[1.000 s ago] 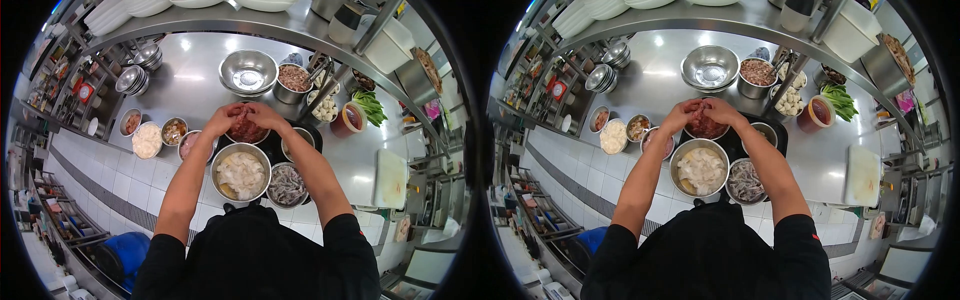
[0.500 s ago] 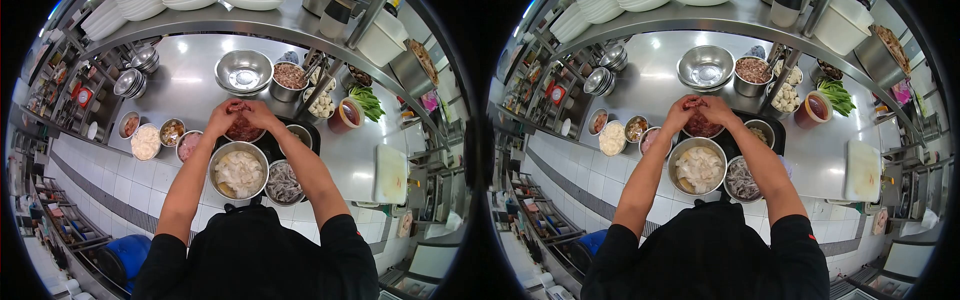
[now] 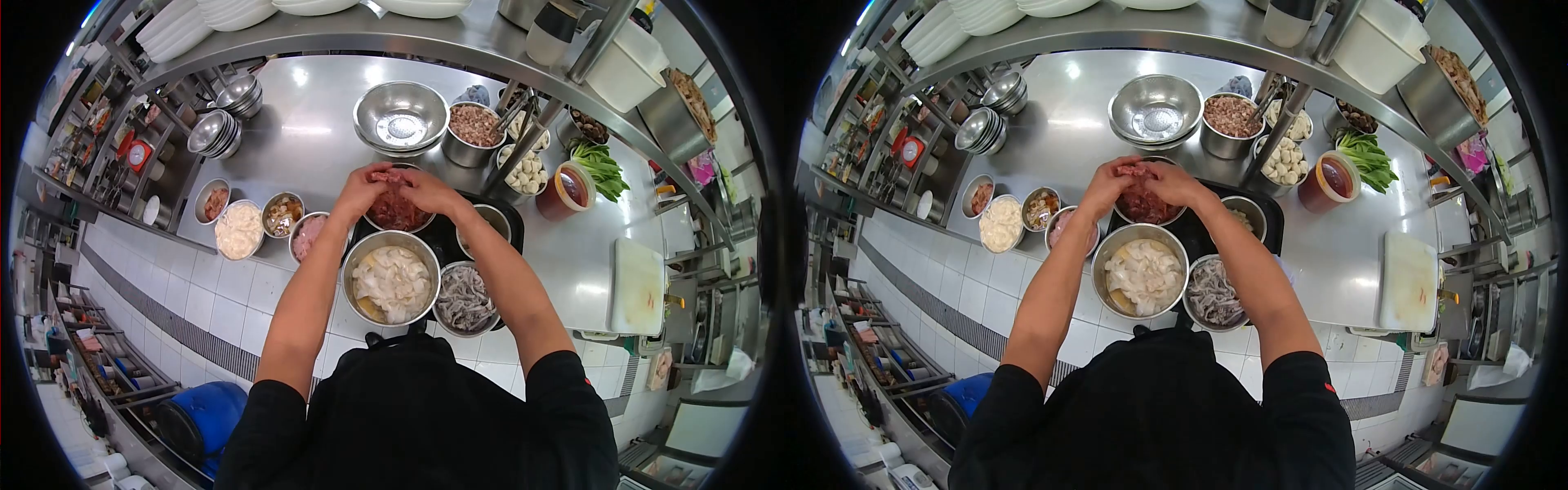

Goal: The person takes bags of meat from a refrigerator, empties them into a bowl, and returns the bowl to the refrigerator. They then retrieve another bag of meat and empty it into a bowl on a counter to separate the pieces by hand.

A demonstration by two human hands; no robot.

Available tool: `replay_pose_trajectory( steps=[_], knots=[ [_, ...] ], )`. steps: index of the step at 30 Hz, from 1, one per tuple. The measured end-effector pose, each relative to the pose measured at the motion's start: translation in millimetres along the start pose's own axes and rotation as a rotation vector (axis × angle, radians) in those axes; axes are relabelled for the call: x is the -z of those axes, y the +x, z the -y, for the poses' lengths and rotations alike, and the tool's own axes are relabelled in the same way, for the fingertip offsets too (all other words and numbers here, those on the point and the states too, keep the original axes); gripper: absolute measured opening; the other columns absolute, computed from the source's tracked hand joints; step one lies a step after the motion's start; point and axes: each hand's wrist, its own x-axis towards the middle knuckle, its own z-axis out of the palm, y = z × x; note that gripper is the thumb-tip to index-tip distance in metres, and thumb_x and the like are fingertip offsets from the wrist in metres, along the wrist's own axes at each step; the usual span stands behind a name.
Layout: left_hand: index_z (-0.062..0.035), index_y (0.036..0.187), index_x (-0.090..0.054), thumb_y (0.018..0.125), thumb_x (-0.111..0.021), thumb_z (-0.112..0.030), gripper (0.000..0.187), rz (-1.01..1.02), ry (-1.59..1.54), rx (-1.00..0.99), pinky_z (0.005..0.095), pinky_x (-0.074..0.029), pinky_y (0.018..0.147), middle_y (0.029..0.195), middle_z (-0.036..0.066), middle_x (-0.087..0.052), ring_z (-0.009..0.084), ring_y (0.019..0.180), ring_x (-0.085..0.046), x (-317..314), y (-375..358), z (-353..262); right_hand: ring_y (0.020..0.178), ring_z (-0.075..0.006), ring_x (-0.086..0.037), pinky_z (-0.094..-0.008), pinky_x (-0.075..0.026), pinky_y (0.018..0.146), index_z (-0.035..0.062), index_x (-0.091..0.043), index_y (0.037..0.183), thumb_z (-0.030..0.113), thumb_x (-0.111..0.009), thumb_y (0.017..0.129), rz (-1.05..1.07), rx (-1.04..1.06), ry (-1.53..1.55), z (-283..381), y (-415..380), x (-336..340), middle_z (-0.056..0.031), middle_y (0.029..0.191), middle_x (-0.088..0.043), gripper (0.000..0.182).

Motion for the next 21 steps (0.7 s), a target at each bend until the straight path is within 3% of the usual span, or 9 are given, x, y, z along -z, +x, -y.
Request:
replay_pose_trajectory(
  steps=[3,5,6,8,9,11,17,20,21],
  knots=[
    [0.0061,0.13,-0.052,0.087,-0.059,0.003,0.043,0.003,0.026,0.032,0.0259,-0.053,0.084,0.109,0.012,-0.067,0.0161,0.094,-0.065,-1.5,-2.1,-1.3,0.098,-0.034,-0.066,-0.0407,-0.05,0.085,0.0049,-0.06,0.12,0.022,-0.055,0.088,-0.013,0.014,-0.066,20.6,-7.9,7.9,-0.0194,0.105,-0.069,0.037],
    [0.0067,0.129,-0.052,0.086,-0.057,0.004,0.043,0.013,-0.001,0.061,0.0256,-0.053,0.082,0.107,0.012,-0.067,0.0158,0.09,-0.066,-6.5,-2.3,-3.5,0.095,-0.0361,-0.066,-0.0406,-0.051,0.083,0.0054,-0.062,0.117,0.02,-0.055,0.087,0.007,-0.193,0.039,29.3,-9.2,11.2,-0.0195,0.102,-0.069,0.034],
    [0.0067,0.125,-0.054,0.085,-0.058,0.003,0.041,-0.002,-0.02,0.051,0.0261,-0.053,0.081,0.103,0.012,-0.067,0.0162,0.087,-0.065,-8.5,-1.9,-3.0,0.095,-0.0361,-0.066,-0.0406,-0.051,0.083,0.0054,-0.062,0.117,0.02,-0.055,0.087,0.006,-0.193,0.04,24.2,-8.2,9.2,-0.0195,0.102,-0.069,0.034],
    [0.0067,0.121,-0.057,0.083,-0.059,0.003,0.039,-0.016,-0.038,0.041,0.0267,-0.052,0.079,0.099,0.012,-0.068,0.0166,0.085,-0.065,-12.3,-0.3,-2.5,0.083,-0.026,-0.067,-0.0341,-0.05,0.078,0.0072,-0.065,0.107,0.014,-0.053,0.088,-0.079,-0.104,-0.096,14.3,-4.6,3.3,-0.0121,0.088,-0.071,0.024],
    [0.0064,0.118,-0.058,0.083,-0.059,0.003,0.036,-0.036,-0.039,0.06,0.0262,-0.052,0.076,0.096,0.011,-0.067,0.0158,0.081,-0.064,-14.1,0.8,-3.0,0.083,-0.026,-0.067,-0.0341,-0.05,0.078,0.0072,-0.065,0.107,0.014,-0.053,0.088,-0.08,-0.105,-0.095,16.8,-4.8,2.4,-0.0121,0.088,-0.071,0.024],
    [0.0061,0.115,-0.059,0.083,-0.059,0.002,0.033,-0.055,-0.04,0.079,0.0257,-0.051,0.073,0.093,0.011,-0.067,0.0151,0.078,-0.064,-17.2,3.0,-5.0,0.089,-0.037,-0.066,-0.0406,-0.051,0.077,0.0071,-0.065,0.102,0.014,-0.055,0.086,-0.163,-0.102,-0.06,22.3,-4.3,0.8,-0.0169,0.093,-0.069,0.02],
    [0.0024,0.102,-0.064,0.083,-0.058,0.003,0.02,-0.113,-0.096,0.059,0.0232,-0.047,0.065,0.081,0.006,-0.064,0.0128,0.07,-0.059,-20.2,10.6,4.3,0.089,-0.0362,-0.066,-0.0401,-0.051,0.079,0.0083,-0.064,0.1,0.014,-0.054,0.087,-0.155,-0.092,0.044,22.8,1.3,-2.5,-0.015,0.089,-0.069,0.018],
    [0.0017,0.097,-0.068,0.08,-0.06,-0.001,0.018,-0.119,0.052,0.069,0.0266,-0.049,0.069,0.081,0.008,-0.067,0.0135,0.073,-0.062,-10.1,11.2,8.9,0.092,-0.0361,-0.066,-0.0399,-0.051,0.079,0.008,-0.064,0.102,0.014,-0.054,0.087,-0.114,-0.087,0.035,24.5,2.4,2.4,-0.0148,0.093,-0.069,0.018],
    [0.0007,0.097,-0.07,0.078,-0.063,-0.005,0.021,-0.123,0.249,0.031,0.0295,-0.05,0.071,0.084,0.01,-0.069,0.0162,0.076,-0.064,-9.2,6.6,1.1,0.092,-0.0361,-0.066,-0.0399,-0.051,0.079,0.008,-0.064,0.102,0.014,-0.054,0.087,-0.115,-0.09,0.036,22.1,1.6,3.3,-0.0148,0.093,-0.069,0.018]
  ],
)
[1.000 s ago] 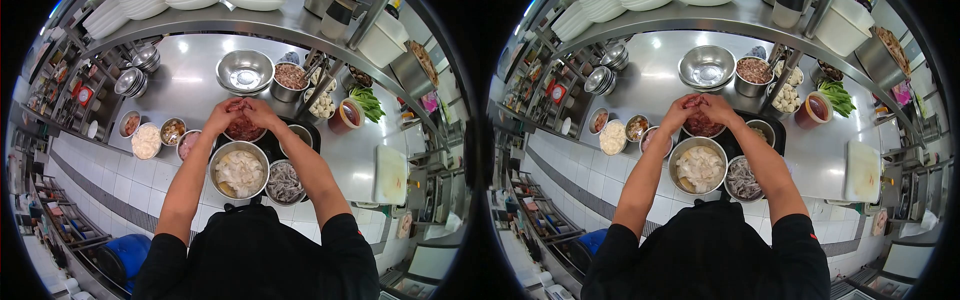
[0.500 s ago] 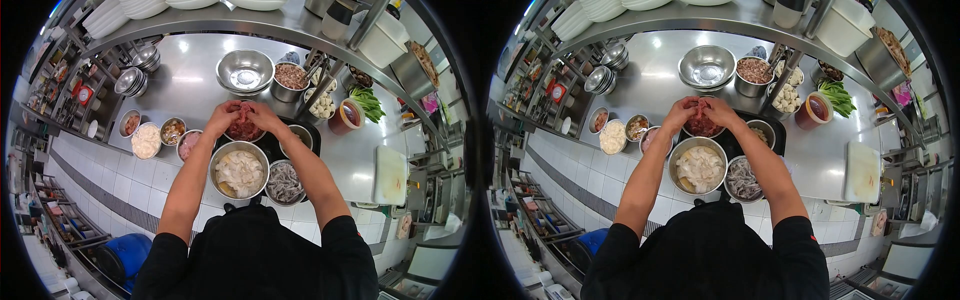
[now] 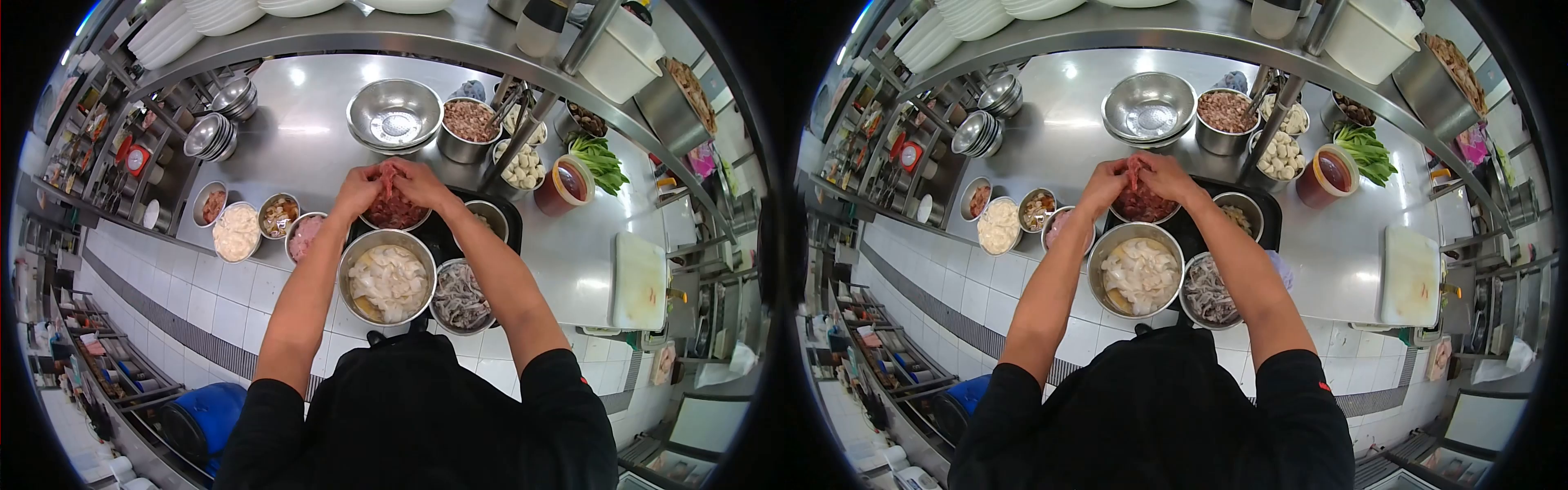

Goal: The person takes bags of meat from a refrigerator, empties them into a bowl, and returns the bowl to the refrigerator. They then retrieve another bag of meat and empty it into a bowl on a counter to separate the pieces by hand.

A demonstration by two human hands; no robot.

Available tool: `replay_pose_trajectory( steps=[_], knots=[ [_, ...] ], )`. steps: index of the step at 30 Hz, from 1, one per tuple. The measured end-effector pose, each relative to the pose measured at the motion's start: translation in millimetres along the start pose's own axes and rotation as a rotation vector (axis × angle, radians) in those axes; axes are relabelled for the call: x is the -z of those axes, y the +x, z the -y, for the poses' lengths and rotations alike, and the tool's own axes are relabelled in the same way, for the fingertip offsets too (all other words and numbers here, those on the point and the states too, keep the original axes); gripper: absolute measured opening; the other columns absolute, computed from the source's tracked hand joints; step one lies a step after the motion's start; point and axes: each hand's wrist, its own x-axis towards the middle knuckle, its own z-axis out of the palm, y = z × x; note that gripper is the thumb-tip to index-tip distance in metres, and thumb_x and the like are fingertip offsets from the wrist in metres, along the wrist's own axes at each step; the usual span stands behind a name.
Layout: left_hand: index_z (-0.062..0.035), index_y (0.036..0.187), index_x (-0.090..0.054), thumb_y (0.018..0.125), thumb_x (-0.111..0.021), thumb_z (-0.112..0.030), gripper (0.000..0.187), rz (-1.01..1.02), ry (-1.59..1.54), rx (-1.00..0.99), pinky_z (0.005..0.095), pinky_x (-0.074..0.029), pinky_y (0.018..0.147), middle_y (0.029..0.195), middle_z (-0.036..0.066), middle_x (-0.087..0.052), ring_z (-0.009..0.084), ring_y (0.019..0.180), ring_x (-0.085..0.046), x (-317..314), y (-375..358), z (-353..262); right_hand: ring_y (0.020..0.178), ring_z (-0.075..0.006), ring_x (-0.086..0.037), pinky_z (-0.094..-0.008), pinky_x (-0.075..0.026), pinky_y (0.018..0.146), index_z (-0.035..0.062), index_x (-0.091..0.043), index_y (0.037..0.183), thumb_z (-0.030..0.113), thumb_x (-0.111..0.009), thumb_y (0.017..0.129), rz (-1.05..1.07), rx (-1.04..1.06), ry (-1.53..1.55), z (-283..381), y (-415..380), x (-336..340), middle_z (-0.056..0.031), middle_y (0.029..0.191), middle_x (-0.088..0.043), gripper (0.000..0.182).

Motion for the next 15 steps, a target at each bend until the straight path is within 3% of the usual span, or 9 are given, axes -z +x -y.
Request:
replay_pose_trajectory(
  steps=[1,2,4,5,7,8,10,15],
  knots=[
    [-0.0003,0.097,-0.071,0.076,-0.065,-0.009,0.024,-0.013,0.195,-0.051,0.0323,-0.05,0.073,0.086,0.013,-0.071,0.019,0.078,-0.066,2.9,-3.0,-7.5,0.093,-0.036,-0.065,-0.0399,-0.051,0.08,0.008,-0.064,0.103,0.015,-0.055,0.087,0.027,0.015,0.015,-2.8,-0.2,1.6,-0.0149,0.096,-0.069,0.019],
    [-0.0003,0.097,-0.071,0.076,-0.065,-0.009,0.024,-0.013,0.195,-0.051,0.0323,-0.05,0.073,0.086,0.013,-0.071,0.019,0.078,-0.066,5.4,-5.0,-15.6,0.094,-0.0358,-0.065,-0.0399,-0.05,0.081,0.008,-0.064,0.104,0.016,-0.056,0.087,0.055,0.032,0.03,-5.3,-0.3,3.1,-0.0149,0.098,-0.069,0.021],
    [-0.0033,0.102,-0.072,0.074,-0.065,-0.014,0.031,0.094,0.539,0.095,0.0384,-0.052,0.079,0.097,0.019,-0.071,0.0288,0.088,-0.069,11.5,-4.6,-25.0,0.096,-0.036,-0.065,-0.0402,-0.051,0.082,0.0081,-0.064,0.106,0.017,-0.057,0.086,0.077,-0.027,-0.041,-6.3,-4.8,4.6,-0.0152,0.101,-0.069,0.023],
    [-0.0033,0.102,-0.072,0.074,-0.065,-0.014,0.031,0.094,0.541,0.094,0.0384,-0.052,0.079,0.097,0.019,-0.071,0.0288,0.088,-0.069,12.3,-4.3,-27.8,0.098,-0.0361,-0.064,-0.0405,-0.051,0.084,0.0081,-0.064,0.108,0.018,-0.059,0.085,0.097,-0.089,-0.111,-6.9,-6.9,5.9,-0.0155,0.103,-0.069,0.025],
    [-0.0029,0.099,-0.072,0.074,-0.064,-0.013,0.028,0.19,0.875,-0.065,0.0425,-0.053,0.082,0.096,0.024,-0.07,0.0359,0.093,-0.068,11.7,-0.2,-24.9,0.098,-0.0341,-0.065,-0.04,-0.051,0.085,0.0097,-0.064,0.113,0.018,-0.06,0.083,0.171,-0.08,-0.259,-29.7,-5.4,1.3,-0.0162,0.105,-0.069,0.031],
    [-0.0029,0.099,-0.072,0.074,-0.064,-0.013,0.028,0.192,0.874,-0.064,0.0425,-0.053,0.082,0.096,0.024,-0.07,0.0359,0.093,-0.068,7.5,1.2,-21.0,0.099,-0.0321,-0.066,-0.0395,-0.051,0.086,0.0112,-0.064,0.118,0.018,-0.062,0.082,0.245,-0.069,-0.406,-43.4,-4.8,-1.1,-0.017,0.107,-0.069,0.037],
    [-0.0059,0.104,-0.069,0.076,-0.064,-0.012,0.03,0.113,1.213,-0.063,0.0446,-0.054,0.084,0.097,0.023,-0.07,0.036,0.097,-0.067,-7.4,10.2,-1.0,0.1,-0.0337,-0.065,-0.0407,-0.051,0.088,0.0119,-0.065,0.118,0.018,-0.063,0.081,0.24,-0.079,-0.451,-37.7,-8.2,0.9,-0.0172,0.108,-0.068,0.037],
    [-0.0107,0.116,-0.064,0.078,-0.065,-0.014,0.038,-0.064,1.209,0.019,0.0456,-0.054,0.085,0.099,0.02,-0.07,0.0353,0.097,-0.067,-37.2,17.4,44.0,0.102,-0.0349,-0.064,-0.0418,-0.05,0.089,0.0114,-0.068,0.115,0.02,-0.065,0.081,0.125,-0.158,-0.426,-30.2,-13.5,9.1,-0.0172,0.109,-0.068,0.035]
  ],
)
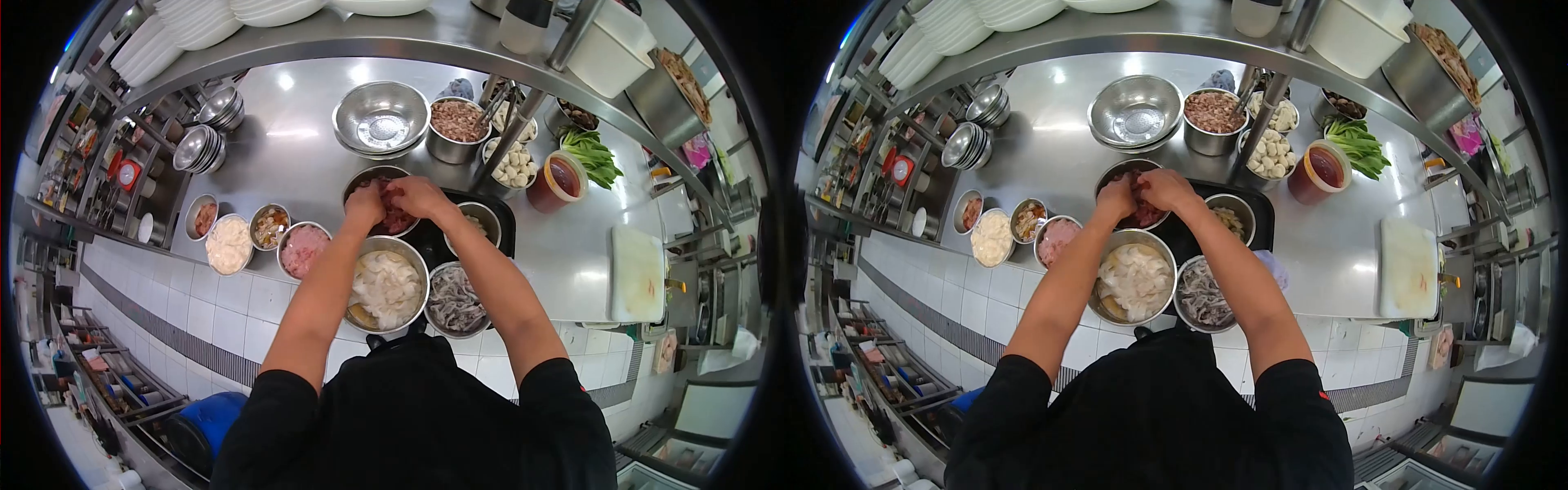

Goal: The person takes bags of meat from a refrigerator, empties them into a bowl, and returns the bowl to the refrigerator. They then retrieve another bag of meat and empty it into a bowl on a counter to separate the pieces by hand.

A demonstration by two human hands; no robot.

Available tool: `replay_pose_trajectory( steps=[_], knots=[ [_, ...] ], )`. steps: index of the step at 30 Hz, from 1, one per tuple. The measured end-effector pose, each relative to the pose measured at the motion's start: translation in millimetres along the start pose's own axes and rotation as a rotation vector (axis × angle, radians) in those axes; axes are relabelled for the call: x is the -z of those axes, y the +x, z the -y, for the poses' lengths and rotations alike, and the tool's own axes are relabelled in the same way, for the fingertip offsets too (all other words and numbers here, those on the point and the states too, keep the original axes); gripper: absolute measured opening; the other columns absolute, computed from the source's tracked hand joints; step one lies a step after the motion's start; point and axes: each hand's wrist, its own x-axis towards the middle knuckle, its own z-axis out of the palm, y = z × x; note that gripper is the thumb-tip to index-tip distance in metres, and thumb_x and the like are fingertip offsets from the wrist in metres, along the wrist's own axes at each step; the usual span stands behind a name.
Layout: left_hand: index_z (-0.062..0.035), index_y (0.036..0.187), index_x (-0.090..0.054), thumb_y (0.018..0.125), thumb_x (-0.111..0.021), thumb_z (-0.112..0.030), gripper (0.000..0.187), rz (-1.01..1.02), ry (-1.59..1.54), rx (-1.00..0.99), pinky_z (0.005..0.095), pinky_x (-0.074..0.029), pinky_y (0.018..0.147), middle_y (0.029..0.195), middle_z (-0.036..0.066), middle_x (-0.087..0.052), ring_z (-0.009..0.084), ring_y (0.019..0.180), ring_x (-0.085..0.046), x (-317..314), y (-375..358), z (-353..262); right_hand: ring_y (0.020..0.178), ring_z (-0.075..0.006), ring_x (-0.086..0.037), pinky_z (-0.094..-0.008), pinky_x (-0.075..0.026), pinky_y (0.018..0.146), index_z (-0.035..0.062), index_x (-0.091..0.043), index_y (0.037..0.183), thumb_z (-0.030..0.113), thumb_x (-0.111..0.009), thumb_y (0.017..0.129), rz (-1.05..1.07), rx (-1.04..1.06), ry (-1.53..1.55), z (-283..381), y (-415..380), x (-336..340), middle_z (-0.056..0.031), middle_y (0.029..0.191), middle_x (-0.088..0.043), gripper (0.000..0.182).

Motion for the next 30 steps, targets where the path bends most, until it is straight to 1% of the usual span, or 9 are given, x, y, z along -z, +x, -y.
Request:
replay_pose_trajectory(
  steps=[5,9,14,18,19,22,26,28,30],
  knots=[
    [-0.0114,0.114,-0.064,0.078,-0.065,-0.014,0.036,0.01,-0.129,0.058,0.0453,-0.053,0.088,0.1,0.018,-0.07,0.0347,0.099,-0.067,14.1,6.2,-4.7,0.102,-0.0341,-0.065,-0.0408,-0.051,0.089,0.0064,-0.067,0.114,0.02,-0.066,0.081,-0.025,-0.015,0.081,-6.7,-3.2,5.3,-0.0171,0.109,-0.069,0.036],
    [-0.012,0.109,-0.066,0.078,-0.063,-0.013,0.031,0.02,-0.167,-0.025,0.0451,-0.052,0.087,0.102,0.017,-0.07,0.0355,0.1,-0.066,35.6,9.8,-0.8,0.101,-0.0343,-0.065,-0.042,-0.051,0.088,0.0077,-0.068,0.11,0.021,-0.068,0.076,-0.084,-0.015,0.136,-18.0,1.1,-0.6,-0.016,0.104,-0.07,0.036],
    [-0.0103,0.107,-0.065,0.075,-0.065,-0.013,0.032,0.055,-0.32,-0.105,0.045,-0.053,0.083,0.101,0.018,-0.07,0.0371,0.095,-0.066,57.6,16.4,21.4,0.102,-0.0359,-0.064,-0.0418,-0.05,0.089,0.0076,-0.065,0.117,0.023,-0.073,0.073,-0.087,0.002,0.123,-2.1,6.7,1.8,-0.0181,0.106,-0.069,0.047],
    [-0.0058,0.107,-0.064,0.071,-0.067,-0.003,0.036,0.167,-0.768,-0.042,0.0365,-0.056,0.071,0.092,0.012,-0.069,0.0262,0.082,-0.069,78.8,10.7,23.7,0.101,-0.036,-0.065,-0.0407,-0.05,0.088,0.0064,-0.064,0.117,0.025,-0.075,0.071,-0.059,0.054,0.151,6.9,6.5,2.1,-0.0194,0.107,-0.069,0.051],
    [-0.0045,0.107,-0.063,0.07,-0.067,0.001,0.038,0.223,-0.972,-0.007,0.033,-0.056,0.067,0.09,0.009,-0.068,0.0218,0.079,-0.068,88.6,8.2,23.2,0.098,-0.0325,-0.066,-0.0389,-0.05,0.088,0.0061,-0.062,0.12,0.025,-0.075,0.071,0.002,0.048,0.191,10.6,5.5,4.2,-0.0173,0.105,-0.069,0.055],
    [-0.0038,0.109,-0.061,0.068,-0.066,0.007,0.043,0.279,-1.113,0.021,0.0293,-0.056,0.066,0.094,0.005,-0.066,0.0167,0.082,-0.066,101.5,4.7,24.1,0.092,-0.0258,-0.066,-0.0356,-0.05,0.086,0.0047,-0.061,0.121,0.024,-0.076,0.07,0.064,0.059,0.305,5.9,11.4,-5.0,-0.0131,0.102,-0.07,0.056],
    [-0.0048,0.114,-0.058,0.067,-0.066,0.007,0.049,0.345,-1.277,0.062,0.0295,-0.055,0.072,0.099,0.006,-0.065,0.0171,0.088,-0.064,83.8,-3.2,28.1,0.086,-0.0188,-0.063,-0.0327,-0.049,0.082,0.0019,-0.061,0.119,0.02,-0.075,0.07,0.084,0.074,0.529,-9.3,17.1,-22.1,-0.0092,0.099,-0.07,0.054],
    [-0.005,0.118,-0.055,0.066,-0.067,0.006,0.055,0.372,-1.414,-0.021,0.0289,-0.053,0.079,0.103,0.006,-0.063,0.0167,0.094,-0.061,73.7,-8.7,29.6,0.084,-0.0195,-0.063,-0.0329,-0.05,0.082,0.0015,-0.061,0.119,0.019,-0.074,0.069,0.071,0.032,0.528,-3.5,8.7,-15.8,-0.0091,0.098,-0.07,0.054],
    [-0.0044,0.119,-0.054,0.065,-0.068,0.005,0.057,0.323,-1.292,-0.082,0.0287,-0.052,0.081,0.103,0.006,-0.063,0.0171,0.096,-0.061,64.6,-10.9,26.3,0.083,-0.0202,-0.063,-0.0331,-0.05,0.081,0.0012,-0.061,0.119,0.018,-0.074,0.069,0.062,-0.001,0.526,4.3,4.2,-11.7,-0.009,0.097,-0.07,0.055]
  ],
)
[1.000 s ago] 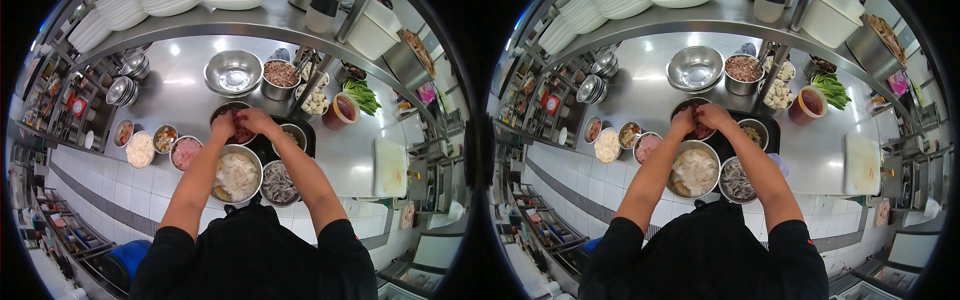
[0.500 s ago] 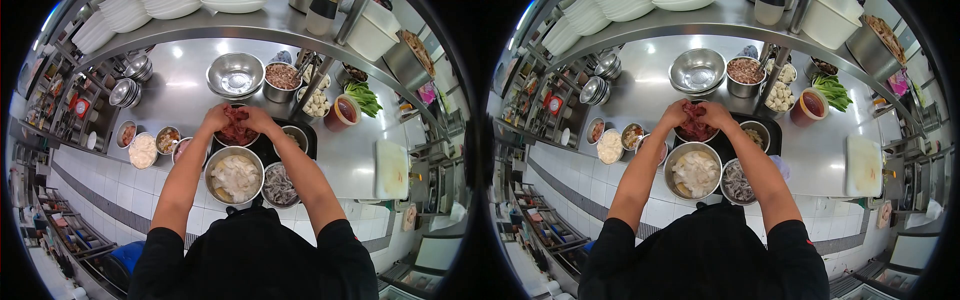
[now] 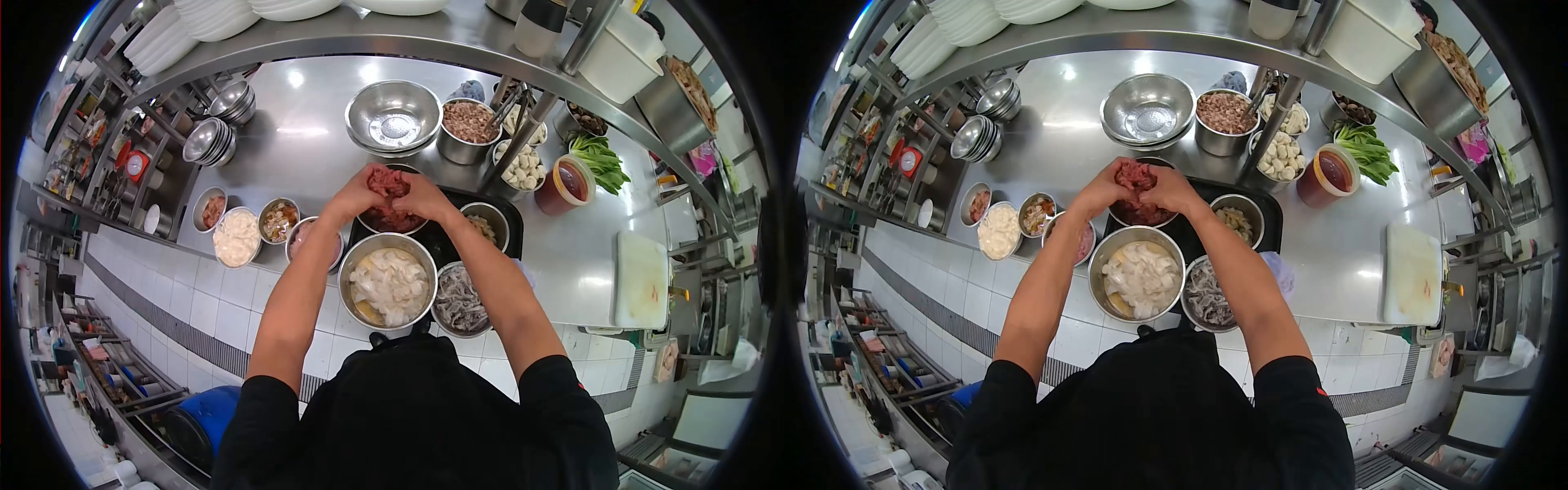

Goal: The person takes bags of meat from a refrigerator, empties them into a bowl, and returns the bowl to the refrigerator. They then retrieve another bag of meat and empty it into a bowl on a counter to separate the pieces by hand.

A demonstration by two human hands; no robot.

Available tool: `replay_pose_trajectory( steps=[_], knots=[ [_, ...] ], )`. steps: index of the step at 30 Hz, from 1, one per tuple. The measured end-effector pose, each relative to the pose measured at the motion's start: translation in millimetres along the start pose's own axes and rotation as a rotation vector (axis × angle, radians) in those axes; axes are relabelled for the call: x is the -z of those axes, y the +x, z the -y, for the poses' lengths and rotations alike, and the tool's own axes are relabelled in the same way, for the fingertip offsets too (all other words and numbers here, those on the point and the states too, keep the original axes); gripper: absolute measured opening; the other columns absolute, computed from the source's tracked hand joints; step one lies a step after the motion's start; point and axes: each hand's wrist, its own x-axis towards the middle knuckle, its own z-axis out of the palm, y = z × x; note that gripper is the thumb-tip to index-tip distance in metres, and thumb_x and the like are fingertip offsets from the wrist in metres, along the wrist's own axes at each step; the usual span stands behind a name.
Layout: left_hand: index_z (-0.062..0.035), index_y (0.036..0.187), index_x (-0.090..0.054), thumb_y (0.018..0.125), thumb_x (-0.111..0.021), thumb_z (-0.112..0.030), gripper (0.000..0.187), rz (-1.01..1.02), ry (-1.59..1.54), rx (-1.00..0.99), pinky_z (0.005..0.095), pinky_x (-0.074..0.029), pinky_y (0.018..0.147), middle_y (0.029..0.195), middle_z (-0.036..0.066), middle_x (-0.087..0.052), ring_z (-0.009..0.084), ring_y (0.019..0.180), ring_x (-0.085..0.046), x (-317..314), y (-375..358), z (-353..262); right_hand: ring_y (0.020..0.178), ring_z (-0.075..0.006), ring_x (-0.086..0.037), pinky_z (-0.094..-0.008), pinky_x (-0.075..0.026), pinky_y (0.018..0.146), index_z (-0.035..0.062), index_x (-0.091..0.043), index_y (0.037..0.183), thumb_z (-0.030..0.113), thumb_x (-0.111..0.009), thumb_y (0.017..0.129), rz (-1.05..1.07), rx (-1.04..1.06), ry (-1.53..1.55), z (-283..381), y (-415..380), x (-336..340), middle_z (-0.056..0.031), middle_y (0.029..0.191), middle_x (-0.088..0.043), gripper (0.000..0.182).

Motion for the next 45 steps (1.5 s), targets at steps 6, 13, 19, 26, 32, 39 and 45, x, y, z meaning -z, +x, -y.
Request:
replay_pose_trajectory(
  steps=[6,13,19,26,32,39,45],
  knots=[
    [-0.0017,0.12,-0.051,0.064,-0.069,0.003,0.059,-0.102,0.103,-0.005,0.029,-0.053,0.075,0.102,0.008,-0.063,0.0188,0.09,-0.063,-3.3,-0.6,6.5,0.088,-0.0271,-0.064,-0.0361,-0.05,0.083,0.0008,-0.063,0.11,0.018,-0.074,0.065,-0.108,0.046,-0.183,9.0,-4.5,-3.5,-0.0139,0.096,-0.068,0.049],
    [-0.003,0.121,-0.05,0.073,-0.065,0.003,0.051,-0.224,-0.256,0.137,0.0305,-0.056,0.055,0.099,0.01,-0.064,0.0203,0.073,-0.065,-15.9,-1.7,3.3,0.101,-0.0389,-0.057,-0.0445,-0.048,0.089,0.0042,-0.063,0.107,0.029,-0.076,0.065,-0.231,0.21,-0.476,27.7,-11.3,-20.7,-0.0184,0.103,-0.062,0.05],
    [-0.0039,0.117,-0.052,0.077,-0.067,0.001,0.043,-0.356,-0.304,0.135,0.0324,-0.059,0.065,0.103,0.009,-0.064,0.0208,0.086,-0.068,-6.9,0.8,1.7,0.105,-0.0365,-0.056,-0.0432,-0.046,0.091,0.0046,-0.06,0.11,0.026,-0.077,0.065,-0.302,0.331,-0.402,4.6,0.2,-17.0,-0.0166,0.104,-0.06,0.053],
    [-0.0073,0.121,-0.056,0.077,-0.069,-0.004,0.045,-0.057,-0.17,0.375,0.0359,-0.057,0.077,0.108,0.008,-0.065,0.0185,0.094,-0.066,5.1,-8.3,-12.2,0.1,-0.0363,-0.061,-0.04,-0.049,0.087,0.0035,-0.062,0.114,0.021,-0.077,0.065,-0.198,0.149,-0.429,3.1,-13.1,-5.4,-0.0184,0.106,-0.064,0.054],
    [-0.0021,0.129,-0.055,0.073,-0.071,-0.004,0.058,0.086,0.358,-0.107,0.0296,-0.053,0.086,0.112,0.006,-0.066,0.0156,0.095,-0.064,5.8,2.4,10.4,0.096,-0.0263,-0.065,-0.0336,-0.05,0.087,0.0012,-0.062,0.115,0.018,-0.076,0.066,-0.134,0.112,-0.158,7.5,-14.9,5.1,-0.0159,0.105,-0.067,0.054],
    [-0.0003,0.105,-0.066,0.071,-0.072,-0.007,0.035,-0.1,0.368,-0.109,0.0299,-0.051,0.082,0.095,0.006,-0.07,0.0146,0.084,-0.063,-10.7,-12.3,-4.0,0.087,-0.0134,-0.061,-0.0295,-0.05,0.082,0.0001,-0.062,0.115,0.013,-0.074,0.071,-0.14,0.094,0.008,-4.4,-11.1,6.3,-0.0078,0.097,-0.069,0.048],
    [0.0001,0.105,-0.066,0.073,-0.068,-0.003,0.032,-0.177,0.138,-0.188,0.0296,-0.051,0.079,0.093,0.005,-0.07,0.0138,0.083,-0.063,-6.2,0.0,4.5,0.091,-0.0144,-0.063,-0.0294,-0.05,0.086,0.0002,-0.064,0.115,0.013,-0.071,0.072,-0.184,0.053,0.197,-12.0,-4.0,2.2,-0.0093,0.101,-0.07,0.046]
  ],
)
